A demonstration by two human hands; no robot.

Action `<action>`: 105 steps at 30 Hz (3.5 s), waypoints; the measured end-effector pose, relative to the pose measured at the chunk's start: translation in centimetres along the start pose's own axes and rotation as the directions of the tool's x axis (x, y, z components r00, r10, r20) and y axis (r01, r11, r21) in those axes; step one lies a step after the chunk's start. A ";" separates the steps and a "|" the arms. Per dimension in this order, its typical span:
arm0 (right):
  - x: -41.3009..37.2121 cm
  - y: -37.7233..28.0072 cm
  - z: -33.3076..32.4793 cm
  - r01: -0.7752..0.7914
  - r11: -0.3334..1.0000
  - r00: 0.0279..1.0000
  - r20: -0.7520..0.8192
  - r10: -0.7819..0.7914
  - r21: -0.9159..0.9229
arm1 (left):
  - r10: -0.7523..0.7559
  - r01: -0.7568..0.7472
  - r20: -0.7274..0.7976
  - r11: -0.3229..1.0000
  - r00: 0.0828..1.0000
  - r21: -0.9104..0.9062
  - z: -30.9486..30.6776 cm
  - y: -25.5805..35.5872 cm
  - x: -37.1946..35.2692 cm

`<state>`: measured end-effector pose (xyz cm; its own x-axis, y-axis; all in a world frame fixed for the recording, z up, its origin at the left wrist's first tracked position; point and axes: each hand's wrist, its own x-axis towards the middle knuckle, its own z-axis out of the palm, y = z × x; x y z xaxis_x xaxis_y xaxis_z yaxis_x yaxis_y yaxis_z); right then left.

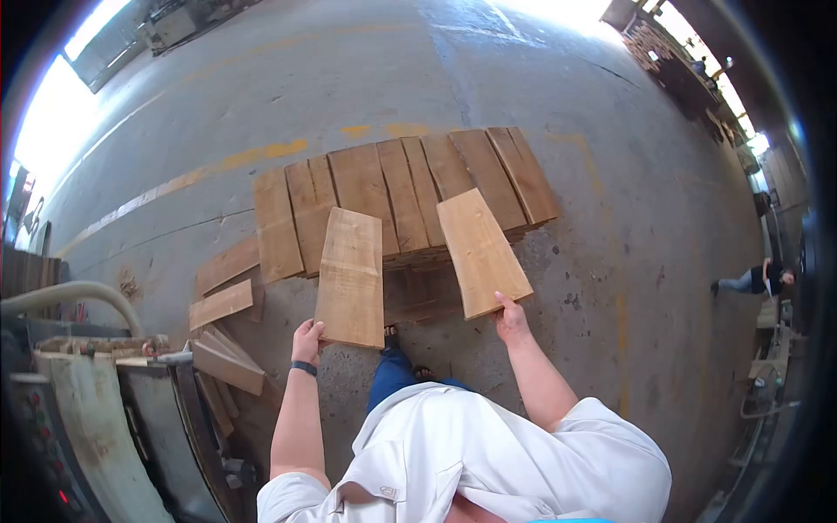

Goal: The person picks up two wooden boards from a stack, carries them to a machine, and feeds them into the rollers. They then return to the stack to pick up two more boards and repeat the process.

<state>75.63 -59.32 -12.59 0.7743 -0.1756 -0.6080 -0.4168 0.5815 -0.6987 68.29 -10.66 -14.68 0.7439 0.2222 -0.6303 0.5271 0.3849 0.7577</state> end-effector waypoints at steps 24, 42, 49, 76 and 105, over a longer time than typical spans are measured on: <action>-25.0 15.6 18.2 -0.307 0.832 0.434 0.710 0.554 -0.462 | 0.273 -0.761 -0.765 0.513 0.583 -0.397 -20.1 -12.8 -45.7; -47.4 46.7 38.6 0.948 0.228 -0.282 0.914 0.290 0.221 | 0.022 -0.815 -0.872 0.369 0.489 -0.447 -42.7 -23.6 -52.5; -47.8 51.4 41.2 0.837 -0.124 -0.401 0.752 0.523 0.533 | -0.098 -0.721 -0.904 0.571 0.415 -0.393 -45.7 -21.8 -49.4; -50.4 61.8 58.3 0.761 0.092 -0.469 0.446 0.762 0.642 | 0.269 0.594 -0.908 0.690 0.321 0.414 -54.0 -8.0 -44.4; -59.3 73.7 68.6 0.785 -0.012 -0.406 0.529 0.745 0.619 | 0.344 0.601 -0.871 0.631 0.350 0.491 -71.2 -3.5 -44.0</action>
<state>31.64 48.45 -2.17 -0.3731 0.9248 -0.0747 0.9078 0.3472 -0.2355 4.47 42.03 -1.68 0.0838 0.9907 -0.1075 0.9812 -0.0632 0.1826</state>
